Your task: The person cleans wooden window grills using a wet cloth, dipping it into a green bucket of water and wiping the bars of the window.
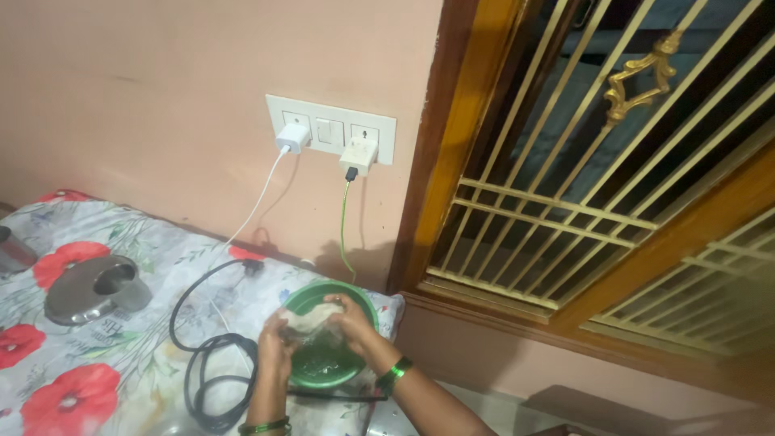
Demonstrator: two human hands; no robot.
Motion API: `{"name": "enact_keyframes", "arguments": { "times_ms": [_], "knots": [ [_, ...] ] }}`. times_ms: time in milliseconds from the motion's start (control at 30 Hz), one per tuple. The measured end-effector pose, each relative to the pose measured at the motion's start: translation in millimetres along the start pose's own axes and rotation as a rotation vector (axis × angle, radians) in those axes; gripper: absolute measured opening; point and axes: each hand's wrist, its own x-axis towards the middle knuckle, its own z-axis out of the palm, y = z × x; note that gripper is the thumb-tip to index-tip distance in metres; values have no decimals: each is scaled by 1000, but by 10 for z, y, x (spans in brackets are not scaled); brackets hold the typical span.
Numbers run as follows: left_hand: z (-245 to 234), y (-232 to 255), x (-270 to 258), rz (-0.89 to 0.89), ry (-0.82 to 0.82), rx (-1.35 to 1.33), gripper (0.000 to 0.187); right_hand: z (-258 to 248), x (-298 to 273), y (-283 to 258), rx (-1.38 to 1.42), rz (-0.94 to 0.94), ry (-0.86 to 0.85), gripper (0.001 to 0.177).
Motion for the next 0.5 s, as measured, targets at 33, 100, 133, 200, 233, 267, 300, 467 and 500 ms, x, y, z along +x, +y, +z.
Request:
{"name": "enact_keyframes", "arguments": {
  "times_ms": [33,100,133,200,233,267,300,467,500],
  "knots": [
    [26,-37,-41,-2,-2,1,89,13,-22,17,1,0,3,58],
    [98,-86,-103,-288,93,56,83,28,-29,50,125,-32,-71,40],
    [146,-93,-119,-288,91,57,83,40,3,82,125,-34,-69,40],
    [242,-103,-138,-386,49,15,77,87,91,154,321,-107,-110,35],
    [265,-112,-150,-387,47,14,77,107,117,165,320,-108,-108,35],
    [278,-125,-162,-339,-93,-113,76,125,138,170,359,-118,-115,35],
    [290,-128,-161,-289,-235,-237,74,126,154,171,400,-130,-120,35],
    [231,-109,-106,-378,-309,-251,65,65,144,65,121,-92,-9,56],
    [210,-115,-87,-395,-292,-173,59,43,118,28,-98,-88,-44,70]
  ]
}}
